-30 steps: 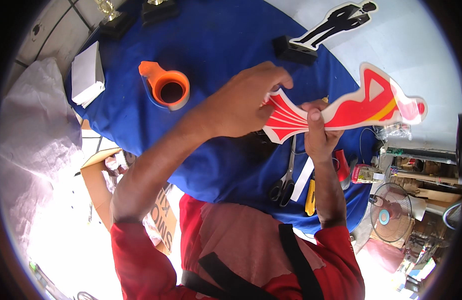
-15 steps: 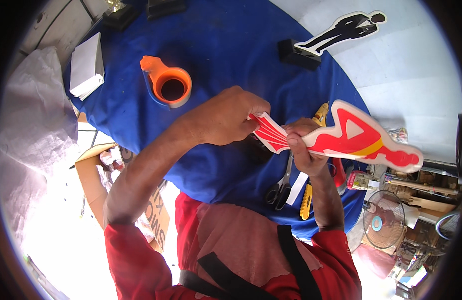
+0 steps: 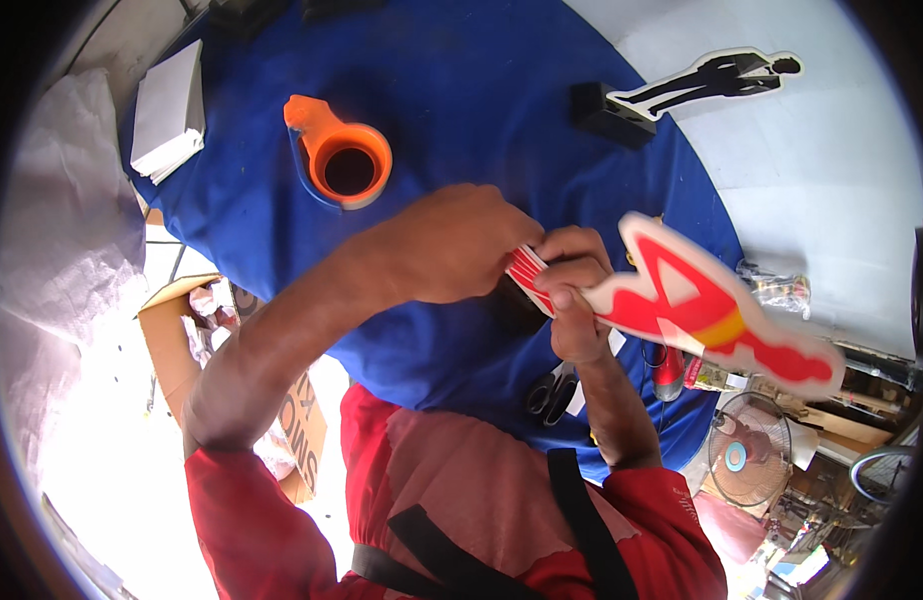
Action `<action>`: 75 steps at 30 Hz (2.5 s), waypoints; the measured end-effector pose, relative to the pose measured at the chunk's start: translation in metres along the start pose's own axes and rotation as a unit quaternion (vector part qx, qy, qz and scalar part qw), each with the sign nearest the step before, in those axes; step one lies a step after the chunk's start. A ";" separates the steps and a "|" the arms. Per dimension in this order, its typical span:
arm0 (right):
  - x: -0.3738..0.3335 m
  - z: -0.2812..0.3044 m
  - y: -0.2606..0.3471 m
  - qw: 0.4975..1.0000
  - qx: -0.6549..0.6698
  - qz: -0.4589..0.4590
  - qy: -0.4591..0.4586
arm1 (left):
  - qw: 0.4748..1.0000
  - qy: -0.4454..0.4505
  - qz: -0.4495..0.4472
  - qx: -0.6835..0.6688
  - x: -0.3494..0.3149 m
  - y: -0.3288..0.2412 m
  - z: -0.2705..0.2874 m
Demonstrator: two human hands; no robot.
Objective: The person uses a hot glue gun to attach a red and white female figure cutout to a black rectangular base. They then pick up a similar male figure cutout already attached to a base and place both trophies on a shelf among other trophies.
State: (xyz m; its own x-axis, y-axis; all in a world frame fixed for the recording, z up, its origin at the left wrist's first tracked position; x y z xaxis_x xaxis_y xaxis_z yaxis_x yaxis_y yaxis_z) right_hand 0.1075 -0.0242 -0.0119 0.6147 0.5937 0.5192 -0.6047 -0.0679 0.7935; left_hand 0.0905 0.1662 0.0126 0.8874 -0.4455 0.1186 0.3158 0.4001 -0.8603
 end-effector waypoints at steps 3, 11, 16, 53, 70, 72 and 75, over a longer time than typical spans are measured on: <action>-0.007 -0.001 -0.003 0.995 0.033 0.074 -0.057 | 0.994 -0.003 -0.063 0.088 0.001 -0.005 -0.008; 0.000 0.001 -0.012 0.999 -0.030 -0.003 0.046 | 1.000 0.006 -0.018 0.004 -0.002 0.016 0.003; -0.001 -0.004 -0.008 0.998 -0.003 0.065 0.008 | 0.998 0.020 -0.036 0.040 -0.003 0.014 -0.007; 0.023 0.020 -0.003 0.990 0.018 0.078 0.112 | 0.939 -0.274 0.175 0.110 -0.041 0.030 -0.127; 0.025 0.026 -0.058 0.976 -0.045 0.202 0.061 | 0.904 -0.409 -0.115 -0.050 0.045 -0.021 -0.052; 0.022 0.023 -0.061 0.976 -0.048 0.205 0.053 | 0.888 -0.431 -0.158 -0.031 0.049 -0.022 -0.061; 0.017 0.020 -0.061 0.976 -0.050 0.206 0.051 | 0.886 -0.412 -0.207 -0.046 0.048 -0.023 -0.071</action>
State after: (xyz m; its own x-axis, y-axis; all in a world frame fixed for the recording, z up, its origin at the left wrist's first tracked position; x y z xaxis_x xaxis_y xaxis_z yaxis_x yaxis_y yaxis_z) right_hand 0.1649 -0.0266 -0.0454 0.2591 0.6096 0.7492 -0.8391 -0.2420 0.4871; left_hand 0.1020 0.0785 0.0030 0.6574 0.2127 0.7229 0.6772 0.2542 -0.6905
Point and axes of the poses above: each hand's wrist, its own x-axis towards the middle knuckle, its own z-axis out of the back of the hand, y = z × x, the point moved 2 cm from there along x, towards the middle knuckle, and after that the axes turned 4 degrees about -x, right-handed, at the moved point
